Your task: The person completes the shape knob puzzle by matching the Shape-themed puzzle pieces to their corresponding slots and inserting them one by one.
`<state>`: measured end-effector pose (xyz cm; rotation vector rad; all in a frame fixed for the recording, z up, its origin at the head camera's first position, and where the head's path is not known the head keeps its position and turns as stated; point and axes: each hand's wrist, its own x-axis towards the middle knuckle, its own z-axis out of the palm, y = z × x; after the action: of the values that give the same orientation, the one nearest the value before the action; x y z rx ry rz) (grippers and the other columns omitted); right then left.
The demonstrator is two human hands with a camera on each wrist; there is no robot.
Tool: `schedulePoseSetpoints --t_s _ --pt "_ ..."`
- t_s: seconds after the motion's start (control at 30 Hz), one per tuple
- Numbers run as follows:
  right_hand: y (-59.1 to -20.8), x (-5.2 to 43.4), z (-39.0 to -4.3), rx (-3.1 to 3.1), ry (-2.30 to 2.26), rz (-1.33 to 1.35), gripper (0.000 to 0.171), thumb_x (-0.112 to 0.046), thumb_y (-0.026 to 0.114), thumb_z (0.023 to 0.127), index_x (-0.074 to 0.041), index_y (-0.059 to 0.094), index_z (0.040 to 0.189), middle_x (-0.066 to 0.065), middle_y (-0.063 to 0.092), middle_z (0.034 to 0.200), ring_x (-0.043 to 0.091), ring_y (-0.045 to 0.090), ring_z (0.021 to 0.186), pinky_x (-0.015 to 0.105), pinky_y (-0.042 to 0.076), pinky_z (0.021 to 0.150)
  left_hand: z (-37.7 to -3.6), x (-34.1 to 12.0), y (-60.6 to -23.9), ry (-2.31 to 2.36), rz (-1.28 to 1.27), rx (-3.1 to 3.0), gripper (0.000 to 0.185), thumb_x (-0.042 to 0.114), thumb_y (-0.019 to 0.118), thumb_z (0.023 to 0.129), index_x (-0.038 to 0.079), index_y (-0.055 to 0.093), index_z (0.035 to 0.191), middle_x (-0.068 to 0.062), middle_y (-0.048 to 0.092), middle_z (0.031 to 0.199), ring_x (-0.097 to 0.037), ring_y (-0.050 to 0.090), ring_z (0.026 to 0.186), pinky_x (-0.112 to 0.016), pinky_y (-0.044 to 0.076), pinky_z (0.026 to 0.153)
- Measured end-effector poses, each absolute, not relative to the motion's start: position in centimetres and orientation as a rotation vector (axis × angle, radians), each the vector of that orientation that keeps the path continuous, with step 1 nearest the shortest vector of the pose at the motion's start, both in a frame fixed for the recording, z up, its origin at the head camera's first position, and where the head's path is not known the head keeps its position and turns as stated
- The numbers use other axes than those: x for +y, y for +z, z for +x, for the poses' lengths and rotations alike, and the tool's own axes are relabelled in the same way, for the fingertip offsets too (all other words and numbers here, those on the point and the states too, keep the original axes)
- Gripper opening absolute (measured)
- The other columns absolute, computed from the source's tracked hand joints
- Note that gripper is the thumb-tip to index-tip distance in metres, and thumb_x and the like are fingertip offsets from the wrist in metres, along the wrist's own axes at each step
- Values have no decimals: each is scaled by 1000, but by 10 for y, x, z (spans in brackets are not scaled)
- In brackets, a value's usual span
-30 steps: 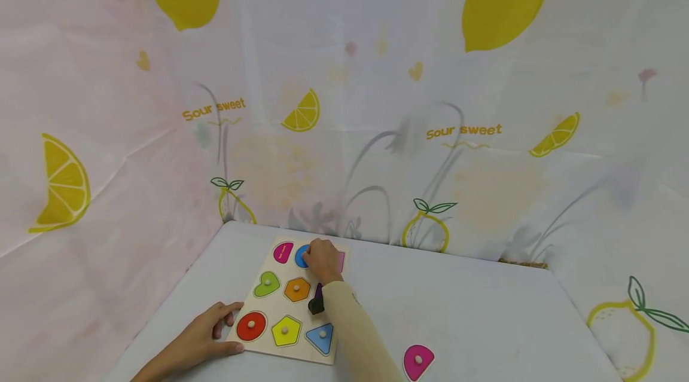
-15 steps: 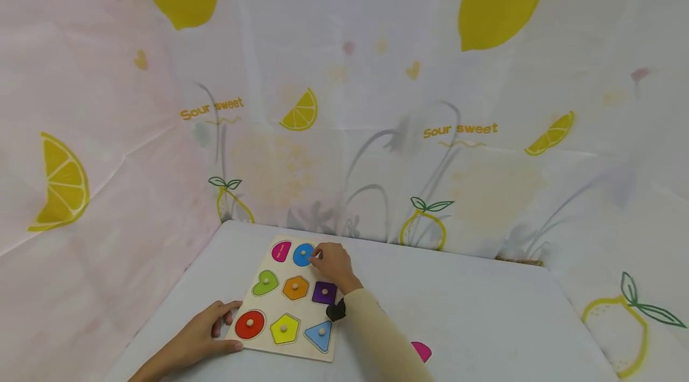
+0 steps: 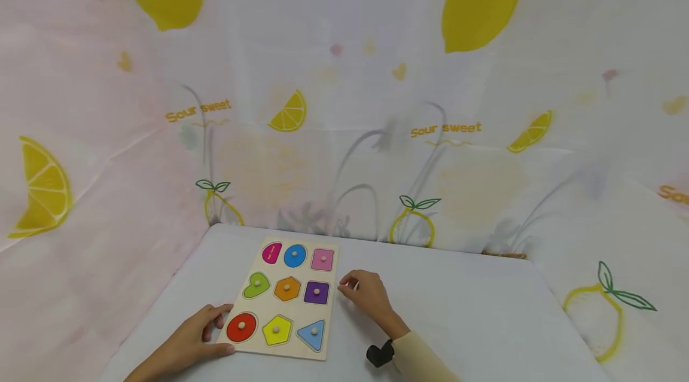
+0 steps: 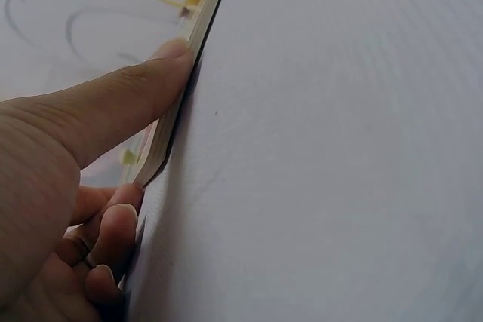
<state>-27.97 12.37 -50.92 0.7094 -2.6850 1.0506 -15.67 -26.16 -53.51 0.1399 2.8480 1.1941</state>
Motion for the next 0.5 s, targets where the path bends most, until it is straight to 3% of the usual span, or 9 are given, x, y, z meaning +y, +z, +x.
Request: schedulePoseSetpoints --t_s 0.5 --pt "-498 206 -208 -2787 1236 439 7 -19 79 91 -14 75 91 -8 60 71 4 49 57 23 44 50 -157 -264 -539 1199 213 2867 90 42 94 71 -3 57 140 2 46 94 -6 42 72 -24 37 60"
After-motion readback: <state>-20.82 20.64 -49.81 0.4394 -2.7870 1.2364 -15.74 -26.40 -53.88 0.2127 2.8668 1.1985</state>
